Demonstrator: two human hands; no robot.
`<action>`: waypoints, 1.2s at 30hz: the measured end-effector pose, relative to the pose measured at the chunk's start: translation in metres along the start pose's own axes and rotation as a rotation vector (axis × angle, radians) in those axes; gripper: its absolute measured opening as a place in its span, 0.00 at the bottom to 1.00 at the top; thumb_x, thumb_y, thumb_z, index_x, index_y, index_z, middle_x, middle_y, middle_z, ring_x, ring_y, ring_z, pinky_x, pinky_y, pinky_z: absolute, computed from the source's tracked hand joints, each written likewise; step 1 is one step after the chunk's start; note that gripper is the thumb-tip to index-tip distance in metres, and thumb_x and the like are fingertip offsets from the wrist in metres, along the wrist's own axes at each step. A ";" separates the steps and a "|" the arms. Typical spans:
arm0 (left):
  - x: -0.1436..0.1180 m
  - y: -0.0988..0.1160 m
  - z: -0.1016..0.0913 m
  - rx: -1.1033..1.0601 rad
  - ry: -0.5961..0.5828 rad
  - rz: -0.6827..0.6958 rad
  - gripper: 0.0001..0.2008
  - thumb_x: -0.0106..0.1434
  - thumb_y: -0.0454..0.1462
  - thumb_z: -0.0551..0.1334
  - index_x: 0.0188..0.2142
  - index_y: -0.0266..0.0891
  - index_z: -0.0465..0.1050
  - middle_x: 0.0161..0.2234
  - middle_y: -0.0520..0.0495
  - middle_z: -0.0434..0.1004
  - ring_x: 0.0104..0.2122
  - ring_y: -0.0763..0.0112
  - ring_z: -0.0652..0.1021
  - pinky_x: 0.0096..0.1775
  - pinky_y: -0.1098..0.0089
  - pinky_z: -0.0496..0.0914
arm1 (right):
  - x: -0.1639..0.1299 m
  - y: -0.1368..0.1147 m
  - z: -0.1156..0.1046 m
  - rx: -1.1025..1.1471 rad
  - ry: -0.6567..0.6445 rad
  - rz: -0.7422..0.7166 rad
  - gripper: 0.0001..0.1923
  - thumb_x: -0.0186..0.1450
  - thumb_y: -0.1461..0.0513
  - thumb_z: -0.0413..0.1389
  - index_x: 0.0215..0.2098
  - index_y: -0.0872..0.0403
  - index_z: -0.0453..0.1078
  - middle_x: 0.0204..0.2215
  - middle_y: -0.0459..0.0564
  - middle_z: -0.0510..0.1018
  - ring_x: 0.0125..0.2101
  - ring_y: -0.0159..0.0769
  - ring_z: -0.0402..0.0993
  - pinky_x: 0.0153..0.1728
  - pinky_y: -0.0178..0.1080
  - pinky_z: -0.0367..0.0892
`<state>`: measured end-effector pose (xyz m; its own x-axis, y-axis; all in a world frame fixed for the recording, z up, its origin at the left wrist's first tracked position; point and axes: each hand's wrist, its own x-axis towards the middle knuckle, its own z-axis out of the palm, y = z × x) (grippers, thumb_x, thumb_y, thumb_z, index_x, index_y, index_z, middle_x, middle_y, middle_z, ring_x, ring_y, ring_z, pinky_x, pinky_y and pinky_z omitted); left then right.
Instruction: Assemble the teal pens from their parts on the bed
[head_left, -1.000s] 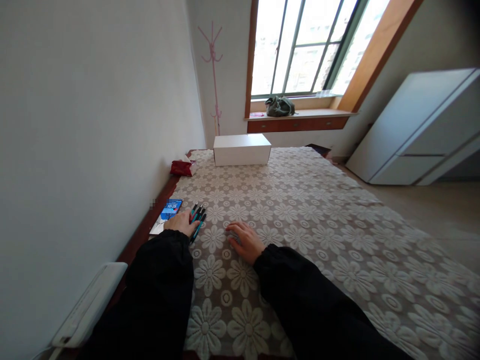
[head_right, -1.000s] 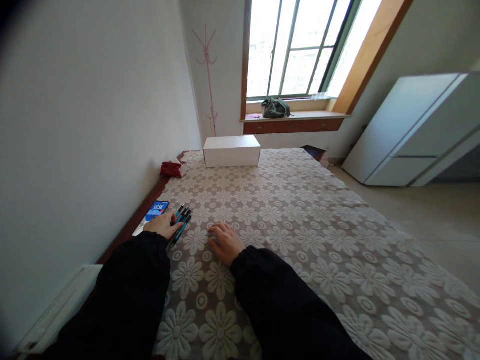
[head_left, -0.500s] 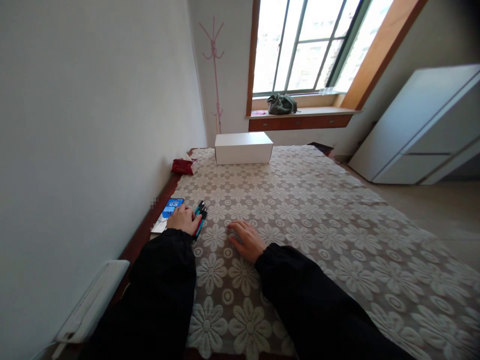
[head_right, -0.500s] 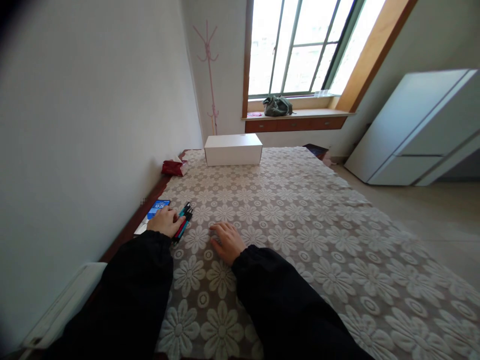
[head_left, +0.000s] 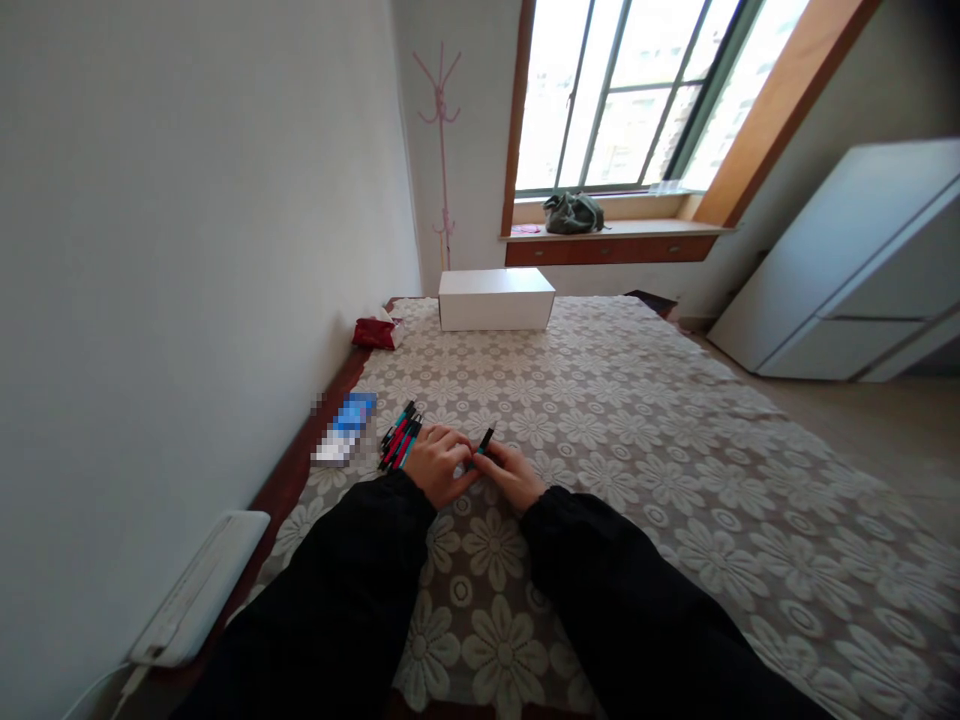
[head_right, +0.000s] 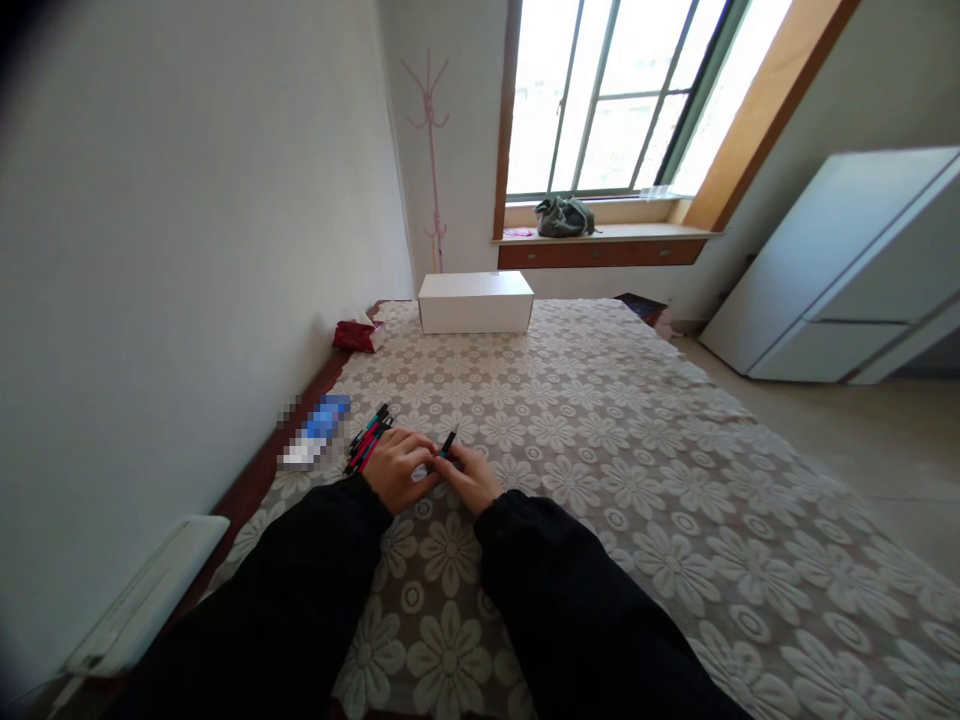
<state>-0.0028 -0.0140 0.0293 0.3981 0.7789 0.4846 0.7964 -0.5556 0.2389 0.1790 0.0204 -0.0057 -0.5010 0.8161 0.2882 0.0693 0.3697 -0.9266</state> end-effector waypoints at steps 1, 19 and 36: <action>0.000 0.000 0.000 -0.010 -0.014 0.020 0.12 0.64 0.46 0.68 0.29 0.43 0.77 0.42 0.47 0.81 0.50 0.56 0.74 0.59 0.51 0.62 | 0.001 -0.001 -0.002 0.048 0.024 0.021 0.21 0.69 0.45 0.54 0.40 0.53 0.74 0.37 0.49 0.80 0.40 0.43 0.76 0.44 0.42 0.69; -0.007 -0.070 -0.008 0.209 -0.236 -0.478 0.31 0.57 0.27 0.57 0.61 0.41 0.68 0.64 0.47 0.67 0.63 0.56 0.65 0.62 0.57 0.62 | -0.001 0.000 -0.006 0.003 0.057 0.188 0.27 0.65 0.39 0.52 0.38 0.53 0.73 0.17 0.39 0.60 0.17 0.30 0.56 0.20 0.34 0.50; 0.000 0.006 -0.003 -0.077 -0.121 -0.016 0.21 0.62 0.34 0.64 0.55 0.43 0.70 0.53 0.44 0.76 0.56 0.56 0.72 0.59 0.56 0.66 | -0.040 0.002 -0.054 -0.842 -0.181 -0.041 0.14 0.74 0.57 0.44 0.47 0.50 0.70 0.40 0.52 0.78 0.37 0.41 0.76 0.37 0.39 0.65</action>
<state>0.0001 -0.0182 0.0332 0.4415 0.8146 0.3762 0.7675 -0.5600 0.3119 0.2453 0.0125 -0.0061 -0.6422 0.7379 0.2078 0.6286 0.6620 -0.4081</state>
